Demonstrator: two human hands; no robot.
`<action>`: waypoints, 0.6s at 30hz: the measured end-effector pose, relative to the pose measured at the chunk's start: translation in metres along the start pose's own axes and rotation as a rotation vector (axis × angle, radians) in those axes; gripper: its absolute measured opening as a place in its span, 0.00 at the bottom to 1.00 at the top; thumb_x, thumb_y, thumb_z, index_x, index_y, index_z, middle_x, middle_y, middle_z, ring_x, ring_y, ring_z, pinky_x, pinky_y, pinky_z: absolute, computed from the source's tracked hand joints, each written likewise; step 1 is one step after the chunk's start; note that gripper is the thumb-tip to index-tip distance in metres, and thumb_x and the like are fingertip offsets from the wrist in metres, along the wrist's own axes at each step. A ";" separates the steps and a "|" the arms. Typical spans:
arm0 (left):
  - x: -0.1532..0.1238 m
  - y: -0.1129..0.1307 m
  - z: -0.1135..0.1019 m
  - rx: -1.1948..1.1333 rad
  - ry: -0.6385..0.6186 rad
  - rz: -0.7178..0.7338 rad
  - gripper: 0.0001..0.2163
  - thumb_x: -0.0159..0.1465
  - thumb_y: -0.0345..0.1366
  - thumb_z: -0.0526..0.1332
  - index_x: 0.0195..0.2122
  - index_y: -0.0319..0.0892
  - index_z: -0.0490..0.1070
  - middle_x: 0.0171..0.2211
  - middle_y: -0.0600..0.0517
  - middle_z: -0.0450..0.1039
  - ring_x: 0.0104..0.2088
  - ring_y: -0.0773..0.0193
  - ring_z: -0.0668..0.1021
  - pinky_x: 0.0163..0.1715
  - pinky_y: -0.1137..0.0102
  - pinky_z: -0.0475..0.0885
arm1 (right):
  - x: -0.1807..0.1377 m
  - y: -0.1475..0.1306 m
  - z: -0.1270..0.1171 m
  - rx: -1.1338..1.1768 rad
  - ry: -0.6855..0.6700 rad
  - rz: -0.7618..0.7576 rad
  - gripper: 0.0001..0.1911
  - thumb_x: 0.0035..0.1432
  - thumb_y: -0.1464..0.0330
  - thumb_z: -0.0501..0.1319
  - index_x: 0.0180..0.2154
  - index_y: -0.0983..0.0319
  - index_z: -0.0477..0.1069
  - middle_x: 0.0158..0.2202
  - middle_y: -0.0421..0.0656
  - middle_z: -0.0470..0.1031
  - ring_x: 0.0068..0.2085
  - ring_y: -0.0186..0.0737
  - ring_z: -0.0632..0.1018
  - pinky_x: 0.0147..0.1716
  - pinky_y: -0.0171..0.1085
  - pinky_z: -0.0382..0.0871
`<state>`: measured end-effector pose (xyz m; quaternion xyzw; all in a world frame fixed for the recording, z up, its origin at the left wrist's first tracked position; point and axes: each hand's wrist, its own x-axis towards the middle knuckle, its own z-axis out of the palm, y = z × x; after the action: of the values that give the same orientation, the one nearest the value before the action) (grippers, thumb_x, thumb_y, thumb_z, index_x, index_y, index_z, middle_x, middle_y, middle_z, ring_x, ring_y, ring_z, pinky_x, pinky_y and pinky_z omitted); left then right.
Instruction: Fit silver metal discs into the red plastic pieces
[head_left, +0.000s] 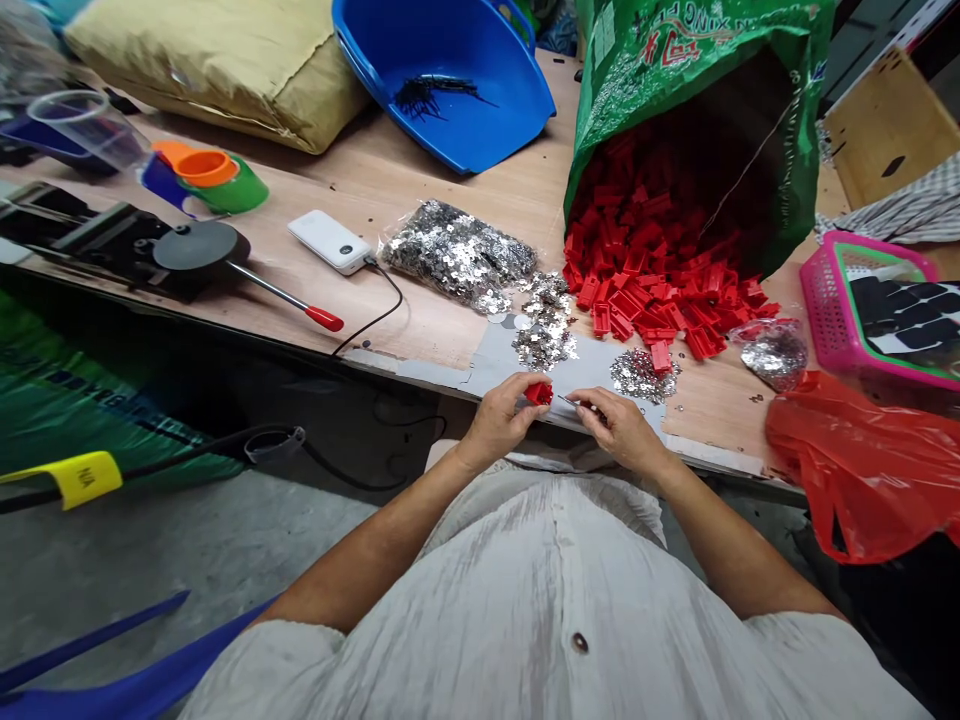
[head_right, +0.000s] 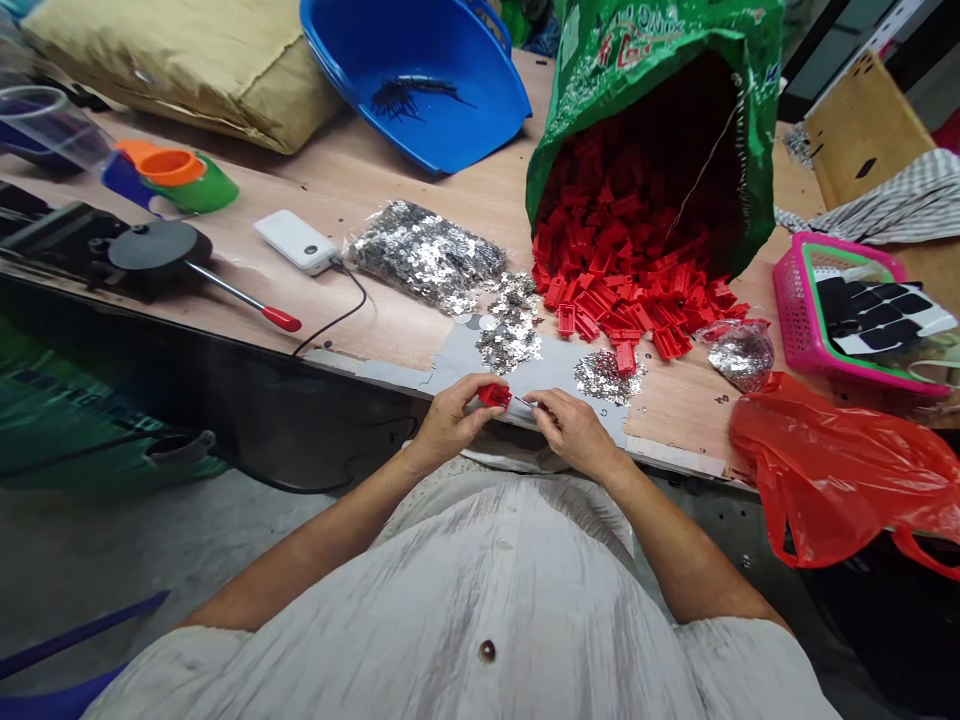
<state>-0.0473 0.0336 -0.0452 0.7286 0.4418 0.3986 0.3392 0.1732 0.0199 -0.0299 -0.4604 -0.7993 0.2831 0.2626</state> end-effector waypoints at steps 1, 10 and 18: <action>0.000 0.001 0.000 -0.016 0.012 -0.019 0.13 0.60 0.32 0.64 0.47 0.44 0.72 0.44 0.48 0.77 0.45 0.60 0.79 0.48 0.65 0.73 | 0.001 -0.001 -0.001 0.007 0.008 -0.001 0.11 0.65 0.68 0.56 0.48 0.59 0.71 0.37 0.44 0.75 0.37 0.39 0.75 0.38 0.38 0.69; -0.005 0.011 0.005 -0.184 -0.038 -0.056 0.17 0.61 0.38 0.65 0.52 0.44 0.71 0.47 0.46 0.77 0.47 0.59 0.79 0.48 0.66 0.74 | 0.007 0.000 0.009 0.019 0.004 -0.242 0.11 0.65 0.69 0.57 0.49 0.60 0.71 0.37 0.45 0.74 0.37 0.39 0.75 0.36 0.37 0.69; -0.007 0.014 0.005 -0.134 -0.068 -0.006 0.15 0.61 0.36 0.65 0.50 0.44 0.73 0.42 0.48 0.78 0.42 0.61 0.79 0.46 0.67 0.74 | 0.005 -0.003 -0.004 0.060 -0.136 -0.238 0.07 0.64 0.70 0.57 0.44 0.60 0.71 0.38 0.45 0.75 0.38 0.39 0.75 0.38 0.37 0.70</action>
<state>-0.0402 0.0208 -0.0374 0.7160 0.4047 0.4014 0.4030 0.1723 0.0235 -0.0240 -0.3340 -0.8554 0.3043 0.2533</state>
